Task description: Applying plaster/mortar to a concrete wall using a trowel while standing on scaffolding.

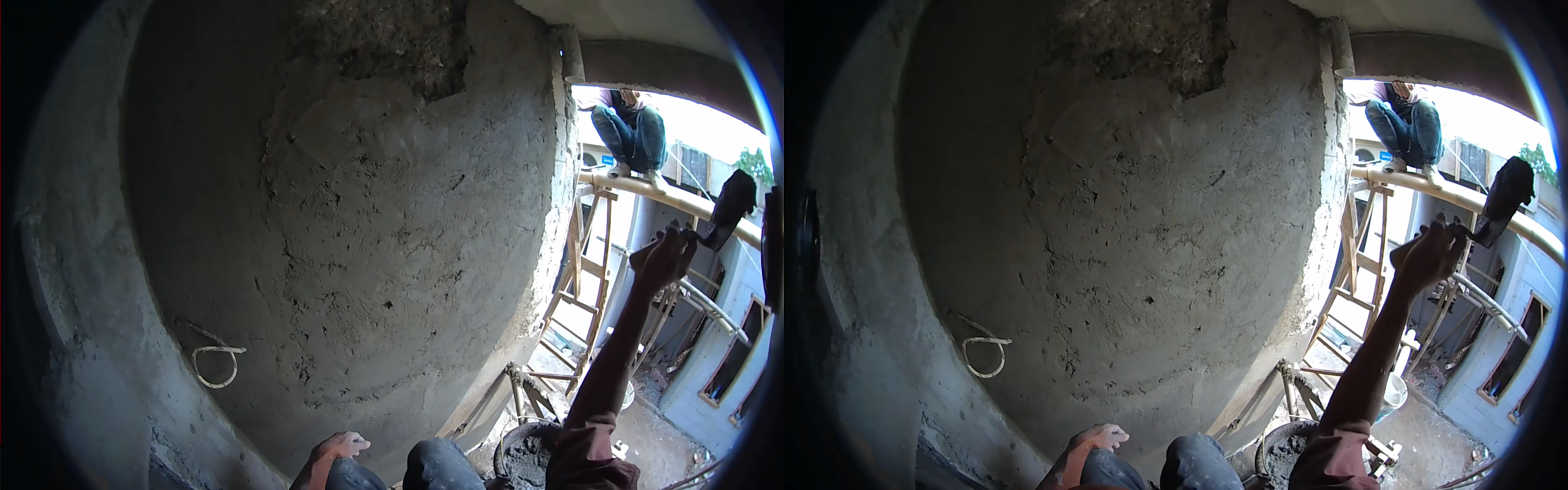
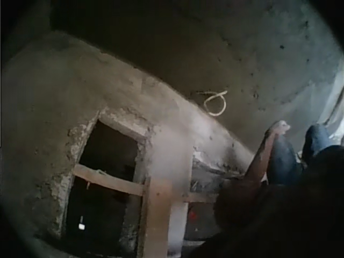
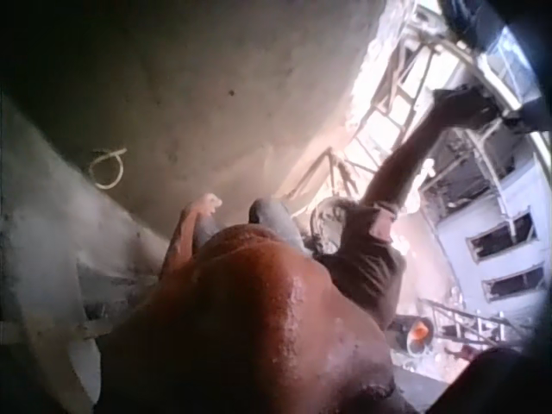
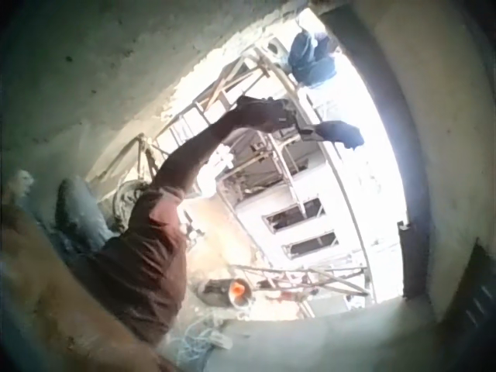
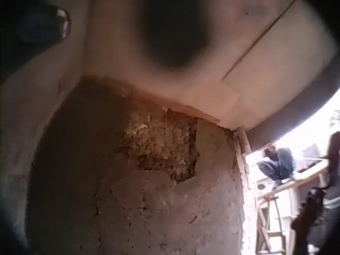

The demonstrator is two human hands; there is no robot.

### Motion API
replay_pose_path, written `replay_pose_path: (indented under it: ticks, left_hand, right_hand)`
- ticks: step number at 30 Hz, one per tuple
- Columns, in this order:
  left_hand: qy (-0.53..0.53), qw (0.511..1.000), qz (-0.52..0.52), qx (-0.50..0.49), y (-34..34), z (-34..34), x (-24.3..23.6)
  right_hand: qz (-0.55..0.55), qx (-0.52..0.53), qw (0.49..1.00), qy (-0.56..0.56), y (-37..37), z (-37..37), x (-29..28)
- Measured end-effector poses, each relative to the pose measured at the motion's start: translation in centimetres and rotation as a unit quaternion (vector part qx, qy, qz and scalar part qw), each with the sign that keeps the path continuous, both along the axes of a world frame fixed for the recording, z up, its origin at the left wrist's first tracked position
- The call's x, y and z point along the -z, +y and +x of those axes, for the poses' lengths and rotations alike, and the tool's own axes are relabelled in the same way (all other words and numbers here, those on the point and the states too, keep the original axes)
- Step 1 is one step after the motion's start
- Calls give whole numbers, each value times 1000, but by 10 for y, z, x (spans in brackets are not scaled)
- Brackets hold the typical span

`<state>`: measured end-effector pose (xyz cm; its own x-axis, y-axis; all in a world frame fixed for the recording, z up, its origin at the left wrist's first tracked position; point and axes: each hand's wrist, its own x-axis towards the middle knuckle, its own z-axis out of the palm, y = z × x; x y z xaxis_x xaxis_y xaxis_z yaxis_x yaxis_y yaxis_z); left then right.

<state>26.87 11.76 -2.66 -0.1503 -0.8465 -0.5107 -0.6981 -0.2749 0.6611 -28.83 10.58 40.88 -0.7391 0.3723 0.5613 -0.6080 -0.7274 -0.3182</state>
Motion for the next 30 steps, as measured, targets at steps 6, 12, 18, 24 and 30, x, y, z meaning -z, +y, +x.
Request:
replay_pose_path:
  ticks: [6, 12, 18, 24, 30]
  left_hand:
    - [1, 999, -30, -30, 6, 7, -21]
    - [15, 994, -90, -56, -3, 12, -4]
    - [9, 990, -96, -102, 29, 23, -9]
    - [92, 990, -81, -70, 8, 29, 8]
    - [29, 998, -49, -16, 0, 19, -13]
  right_hand:
    - [-131, 297, 943, -68, -103, 83, -133]
    - [353, -40, 856, 376, -190, 310, -88]
    - [388, -589, 563, 431, -40, 378, 98]
    - [761, -261, 469, 364, 27, 134, 240]
    - [944, -217, 187, 166, 136, -20, 304]
